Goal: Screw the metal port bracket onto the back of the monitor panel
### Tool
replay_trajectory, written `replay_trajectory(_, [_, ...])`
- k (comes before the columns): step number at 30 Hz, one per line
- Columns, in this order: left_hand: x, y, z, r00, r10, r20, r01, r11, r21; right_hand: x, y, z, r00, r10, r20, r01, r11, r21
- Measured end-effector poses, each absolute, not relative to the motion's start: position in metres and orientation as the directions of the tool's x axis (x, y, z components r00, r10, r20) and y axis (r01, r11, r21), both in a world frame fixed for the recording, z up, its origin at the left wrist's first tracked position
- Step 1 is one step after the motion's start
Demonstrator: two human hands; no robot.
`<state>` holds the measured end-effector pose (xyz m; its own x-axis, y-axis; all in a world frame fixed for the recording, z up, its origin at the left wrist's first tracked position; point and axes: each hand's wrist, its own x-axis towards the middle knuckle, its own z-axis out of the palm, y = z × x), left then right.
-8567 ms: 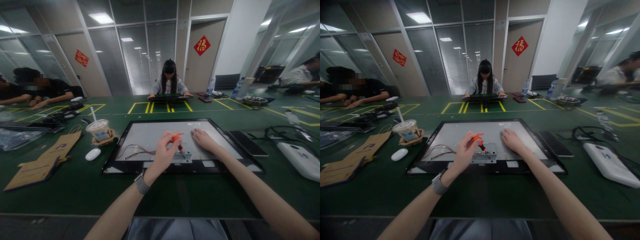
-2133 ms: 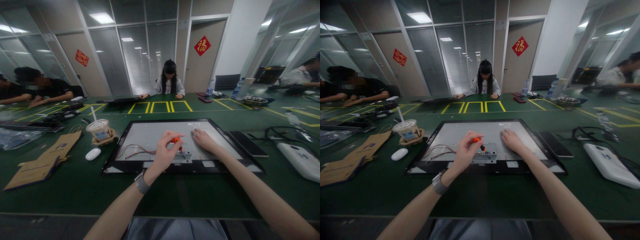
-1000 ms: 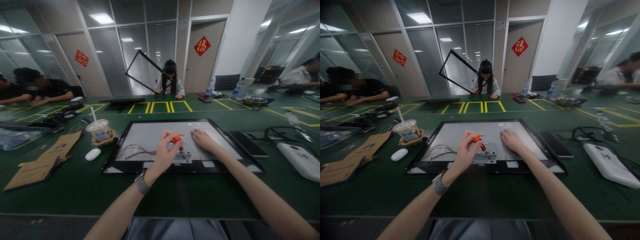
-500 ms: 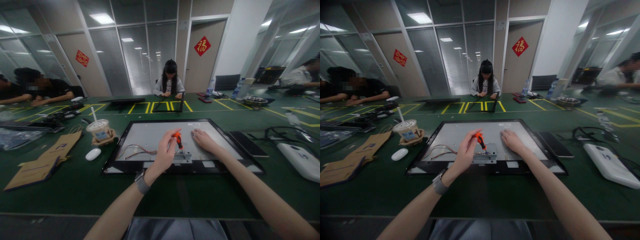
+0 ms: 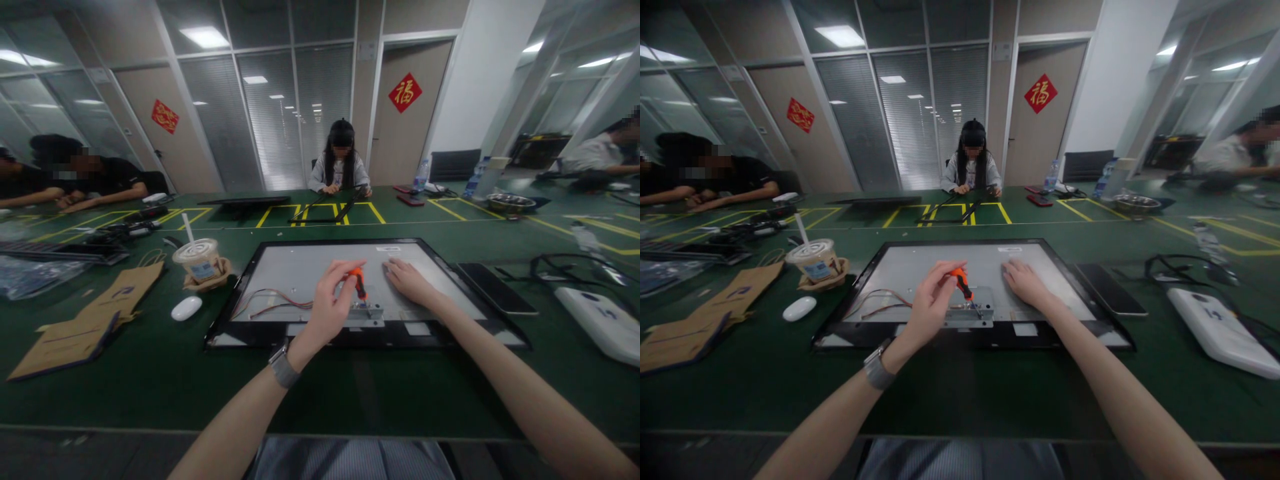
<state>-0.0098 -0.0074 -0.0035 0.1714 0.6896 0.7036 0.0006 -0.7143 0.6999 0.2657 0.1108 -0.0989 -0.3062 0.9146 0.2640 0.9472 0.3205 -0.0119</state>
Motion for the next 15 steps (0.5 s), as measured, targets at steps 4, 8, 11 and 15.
replay_trajectory(4, [-0.0098, -0.0069, -0.0049, 0.200, 0.700, 0.685, -0.070, -0.687, 0.723, 0.2656, 0.1096, -0.0979, -0.309, 0.913, 0.267, 0.945, 0.326, -0.017])
replay_trajectory(8, [-0.0087, -0.0074, -0.0057, 0.186, 0.690, 0.699, -0.008, -0.711, 0.703, 0.2644, 0.1089, -0.0958, -0.295, 0.923, 0.245, 0.950, 0.311, -0.029])
replay_trajectory(11, [-0.0080, -0.0083, -0.0040, 0.159, 0.680, 0.716, 0.032, -0.728, 0.685, 0.2632, 0.1083, -0.0944, -0.277, 0.934, 0.227, 0.957, 0.290, -0.026])
replay_trajectory(15, [-0.0086, -0.0083, -0.0017, 0.166, 0.679, 0.715, 0.028, -0.728, 0.685, 0.2619, 0.1068, -0.0928, -0.286, 0.932, 0.223, 0.955, 0.297, -0.020])
